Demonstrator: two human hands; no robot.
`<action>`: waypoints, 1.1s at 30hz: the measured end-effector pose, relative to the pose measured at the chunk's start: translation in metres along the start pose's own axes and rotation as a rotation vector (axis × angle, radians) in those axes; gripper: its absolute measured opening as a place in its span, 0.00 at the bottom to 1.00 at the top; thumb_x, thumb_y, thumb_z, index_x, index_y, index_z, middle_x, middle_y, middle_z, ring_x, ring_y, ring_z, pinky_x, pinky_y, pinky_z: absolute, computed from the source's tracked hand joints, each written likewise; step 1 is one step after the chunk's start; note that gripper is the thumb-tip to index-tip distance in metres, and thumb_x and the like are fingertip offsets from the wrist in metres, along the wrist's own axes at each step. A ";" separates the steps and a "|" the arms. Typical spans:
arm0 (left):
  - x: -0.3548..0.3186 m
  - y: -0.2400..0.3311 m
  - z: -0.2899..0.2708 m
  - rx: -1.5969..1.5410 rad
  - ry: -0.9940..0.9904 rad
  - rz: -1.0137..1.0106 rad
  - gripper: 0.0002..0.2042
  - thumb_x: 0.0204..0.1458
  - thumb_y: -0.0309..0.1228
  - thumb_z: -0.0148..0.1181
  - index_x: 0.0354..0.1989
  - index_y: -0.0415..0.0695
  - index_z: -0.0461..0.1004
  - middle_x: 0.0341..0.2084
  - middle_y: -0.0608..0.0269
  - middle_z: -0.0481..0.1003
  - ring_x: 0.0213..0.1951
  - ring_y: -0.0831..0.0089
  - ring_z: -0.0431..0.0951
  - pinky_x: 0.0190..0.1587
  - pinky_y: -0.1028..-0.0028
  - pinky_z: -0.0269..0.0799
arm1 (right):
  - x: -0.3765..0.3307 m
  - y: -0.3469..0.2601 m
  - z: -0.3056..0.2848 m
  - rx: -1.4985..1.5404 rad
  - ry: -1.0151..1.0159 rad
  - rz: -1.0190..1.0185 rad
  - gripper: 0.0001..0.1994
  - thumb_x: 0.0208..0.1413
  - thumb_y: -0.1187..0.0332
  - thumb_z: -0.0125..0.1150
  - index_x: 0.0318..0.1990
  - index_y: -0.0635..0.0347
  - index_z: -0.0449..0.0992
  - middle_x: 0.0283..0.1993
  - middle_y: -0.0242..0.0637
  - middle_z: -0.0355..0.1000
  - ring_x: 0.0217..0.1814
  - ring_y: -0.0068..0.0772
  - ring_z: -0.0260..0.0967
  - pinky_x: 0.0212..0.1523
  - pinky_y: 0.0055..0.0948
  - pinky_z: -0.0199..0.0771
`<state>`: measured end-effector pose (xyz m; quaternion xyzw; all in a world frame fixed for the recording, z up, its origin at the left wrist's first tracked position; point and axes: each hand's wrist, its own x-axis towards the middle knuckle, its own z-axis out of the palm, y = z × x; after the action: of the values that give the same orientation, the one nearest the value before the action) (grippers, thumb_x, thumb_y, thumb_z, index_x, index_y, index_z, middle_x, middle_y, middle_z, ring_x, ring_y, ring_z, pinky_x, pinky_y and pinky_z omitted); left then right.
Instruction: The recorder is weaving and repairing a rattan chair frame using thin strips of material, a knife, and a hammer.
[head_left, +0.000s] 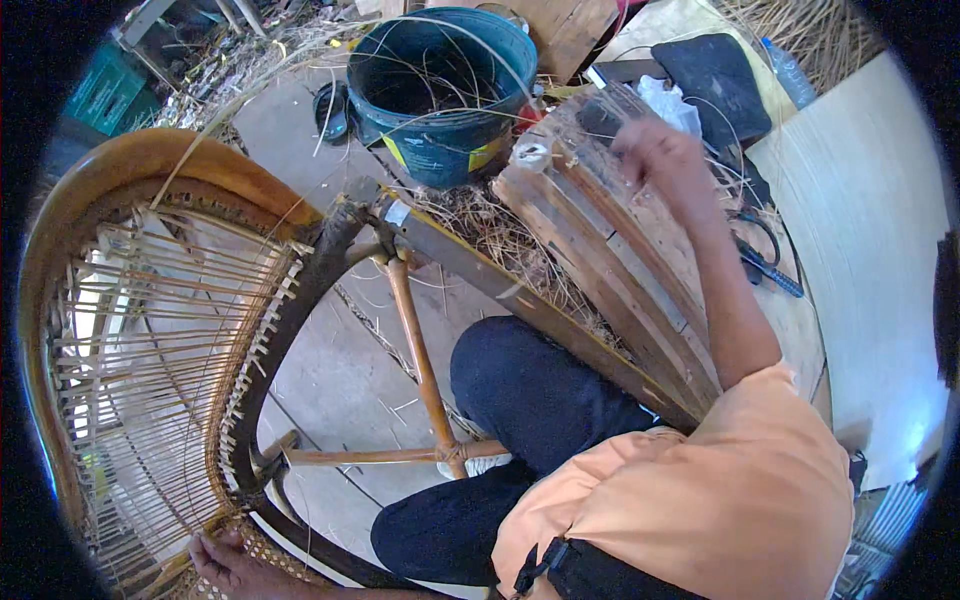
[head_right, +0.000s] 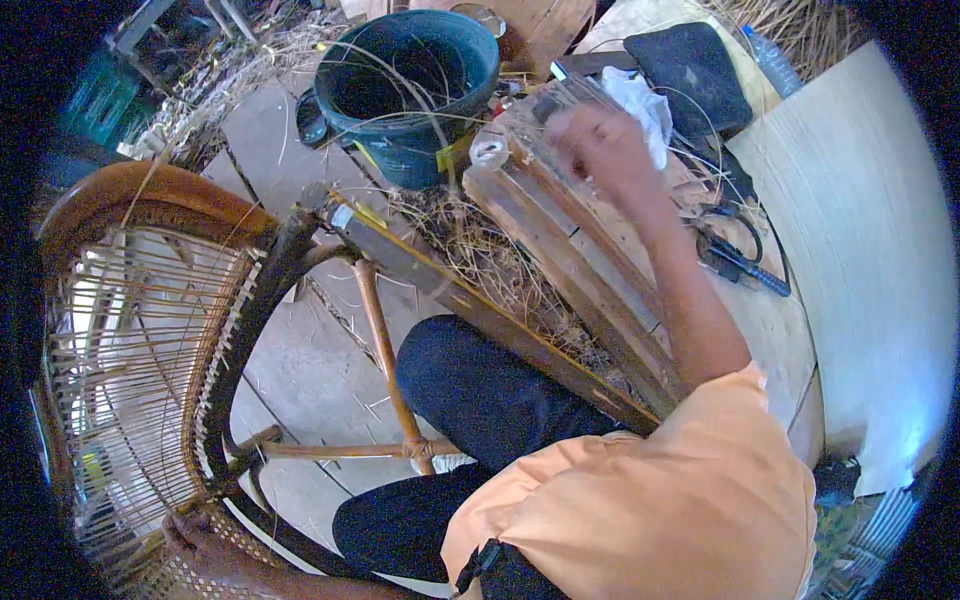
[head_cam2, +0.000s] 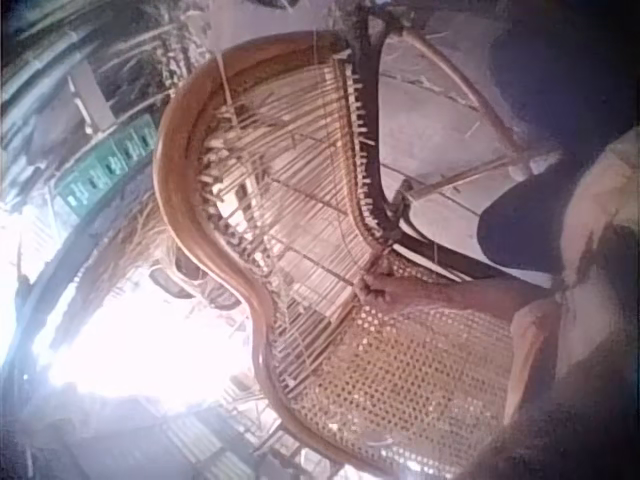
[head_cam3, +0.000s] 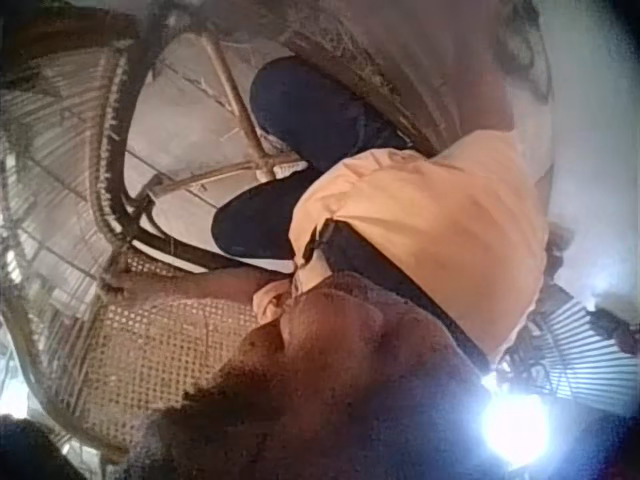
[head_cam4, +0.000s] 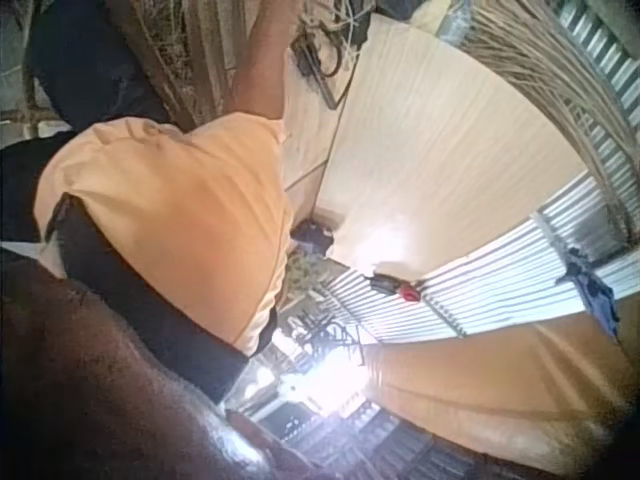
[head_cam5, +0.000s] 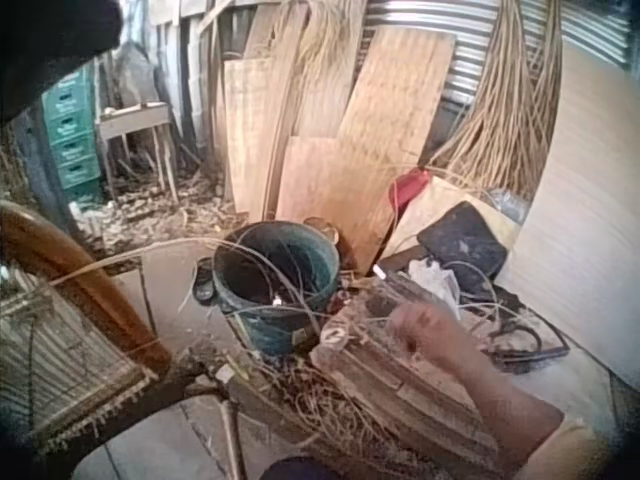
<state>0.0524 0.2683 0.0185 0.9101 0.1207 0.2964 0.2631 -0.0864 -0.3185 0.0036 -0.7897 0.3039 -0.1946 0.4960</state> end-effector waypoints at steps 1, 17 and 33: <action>0.000 0.002 -0.004 0.055 0.025 0.046 0.17 0.57 0.41 0.52 0.46 0.40 0.73 0.36 0.58 0.77 0.33 0.73 0.77 0.36 0.73 0.73 | -0.003 0.012 0.012 -0.034 -0.112 -0.004 0.11 0.57 0.62 0.53 0.34 0.62 0.72 0.26 0.34 0.68 0.25 0.29 0.67 0.27 0.27 0.66; -0.025 0.023 -0.003 -0.083 -0.035 0.072 0.15 0.59 0.34 0.50 0.48 0.36 0.71 0.34 0.56 0.76 0.33 0.71 0.76 0.37 0.75 0.73 | 0.059 0.086 0.069 -1.112 0.048 -0.505 0.09 0.52 0.67 0.47 0.32 0.60 0.72 0.33 0.51 0.72 0.37 0.54 0.72 0.37 0.46 0.73; -0.030 0.029 0.003 -0.129 -0.065 0.094 0.11 0.59 0.30 0.49 0.42 0.35 0.70 0.29 0.60 0.72 0.28 0.76 0.72 0.31 0.78 0.71 | 0.067 0.086 0.069 -1.098 -0.013 -0.177 0.14 0.55 0.66 0.42 0.32 0.62 0.75 0.35 0.55 0.74 0.37 0.55 0.73 0.37 0.50 0.74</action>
<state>0.0317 0.2318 0.0182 0.9052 0.0497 0.2859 0.3105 -0.0193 -0.3454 -0.1040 -0.9560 0.2901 -0.0439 -0.0047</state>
